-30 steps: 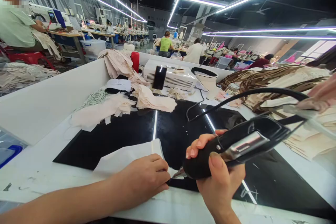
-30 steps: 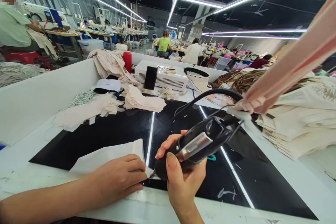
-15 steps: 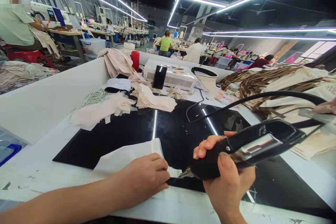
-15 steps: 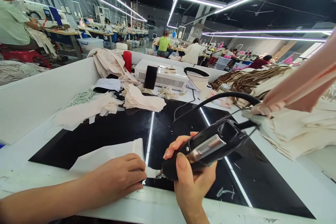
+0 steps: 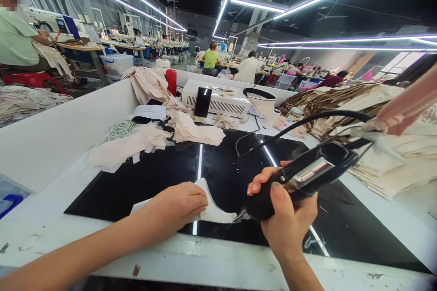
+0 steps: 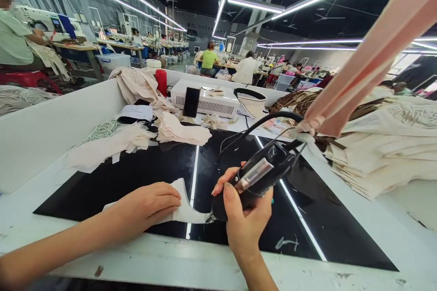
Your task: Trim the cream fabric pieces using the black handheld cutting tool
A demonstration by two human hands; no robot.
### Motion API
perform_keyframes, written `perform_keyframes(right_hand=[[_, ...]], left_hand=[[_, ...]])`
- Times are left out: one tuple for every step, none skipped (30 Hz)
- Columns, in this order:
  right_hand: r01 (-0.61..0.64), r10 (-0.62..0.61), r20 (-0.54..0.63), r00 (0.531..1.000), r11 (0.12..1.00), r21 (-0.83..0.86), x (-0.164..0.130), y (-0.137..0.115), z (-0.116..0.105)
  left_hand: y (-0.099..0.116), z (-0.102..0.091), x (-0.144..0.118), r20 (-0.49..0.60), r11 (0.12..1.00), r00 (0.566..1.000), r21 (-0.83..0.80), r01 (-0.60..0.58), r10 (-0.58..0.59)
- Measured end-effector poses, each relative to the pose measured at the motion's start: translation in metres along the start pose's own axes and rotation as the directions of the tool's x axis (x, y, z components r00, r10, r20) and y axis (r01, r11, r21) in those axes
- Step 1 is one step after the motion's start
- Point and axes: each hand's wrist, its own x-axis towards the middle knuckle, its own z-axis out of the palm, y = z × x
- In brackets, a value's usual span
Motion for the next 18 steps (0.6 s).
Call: perform_keyframes(right_hand=[[0.001, -0.001, -0.001, 1.0, 1.0, -0.012, 0.002, 0.001, -0.002], [0.004, -0.004, 0.0, 1.0, 1.0, -0.021, 0.004, 0.003, -0.003], [0.008, -0.008, 0.0, 1.0, 1.0, -0.026, 0.006, 0.004, -0.003], [0.013, -0.013, 0.002, 1.0, 1.0, -0.027, 0.008, 0.006, -0.004], [0.018, -0.018, 0.003, 1.0, 1.0, -0.023, 0.011, 0.007, -0.003], [0.022, -0.022, 0.007, 1.0, 1.0, -0.014, 0.013, 0.008, -0.002], [0.024, -0.024, 0.012, 1.0, 1.0, -0.001, 0.015, 0.01, 0.0], [0.025, -0.025, 0.02, 0.999, 1.0, 0.013, 0.016, 0.011, 0.002], [0.026, -0.027, 0.029, 0.999, 0.999, 0.026, 0.018, 0.011, 0.004], [0.027, -0.029, 0.037, 0.999, 0.999, 0.039, 0.019, 0.012, 0.007], [0.028, -0.03, 0.042, 0.999, 0.998, 0.051, 0.019, 0.012, 0.009], [0.025, -0.027, 0.044, 0.999, 0.998, 0.06, 0.02, 0.013, 0.012], [0.019, -0.022, 0.044, 0.999, 0.997, 0.068, 0.02, 0.013, 0.014], [0.01, -0.014, 0.045, 0.999, 0.997, 0.074, 0.02, 0.013, 0.016], [0.001, -0.004, 0.046, 0.999, 0.997, 0.076, 0.019, 0.013, 0.017], [-0.008, 0.004, 0.049, 0.999, 0.997, 0.076, 0.019, 0.013, 0.018], [-0.014, 0.01, 0.052, 0.999, 0.997, 0.076, 0.018, 0.013, 0.019], [-0.018, 0.014, 0.055, 0.998, 0.997, 0.075, 0.017, 0.013, 0.02]], left_hand=[[-0.003, -0.002, -0.001, 0.018, 1.0, 1.0, 0.026, 0.005, -0.005], [-0.004, -0.003, -0.002, 0.036, 0.998, 0.999, 0.055, 0.012, -0.014], [-0.005, -0.004, -0.003, 0.056, 0.996, 0.998, 0.082, 0.022, -0.027], [-0.004, -0.005, -0.006, 0.076, 0.994, 0.996, 0.103, 0.035, -0.043], [-0.003, -0.005, -0.008, 0.091, 0.992, 0.994, 0.118, 0.046, -0.056], [0.0, -0.006, -0.011, 0.103, 0.99, 0.992, 0.127, 0.053, -0.066], [0.004, -0.007, -0.014, 0.112, 0.989, 0.99, 0.132, 0.064, -0.08], [0.008, -0.009, -0.016, 0.124, 0.988, 0.988, 0.133, 0.08, -0.097], [0.013, -0.01, -0.018, 0.134, 0.986, 0.984, 0.132, 0.098, -0.115], [0.017, -0.012, -0.019, 0.139, 0.985, 0.981, 0.131, 0.115, -0.133], [0.022, -0.015, -0.02, 0.146, 0.982, 0.977, 0.133, 0.134, -0.153], [0.025, -0.017, -0.019, 0.157, 0.979, 0.973, 0.139, 0.15, -0.171], [0.028, -0.02, -0.017, 0.168, 0.974, 0.967, 0.154, 0.164, -0.189], [0.03, -0.022, -0.015, 0.171, 0.969, 0.964, 0.177, 0.174, -0.204], [0.03, -0.024, -0.011, 0.167, 0.963, 0.963, 0.206, 0.176, -0.212], [0.03, -0.025, -0.006, 0.163, 0.958, 0.965, 0.233, 0.166, -0.207], [0.029, -0.026, -0.001, 0.157, 0.959, 0.971, 0.247, 0.139, -0.181], [0.026, -0.026, 0.005, 0.153, 0.965, 0.978, 0.244, 0.099, -0.139]])
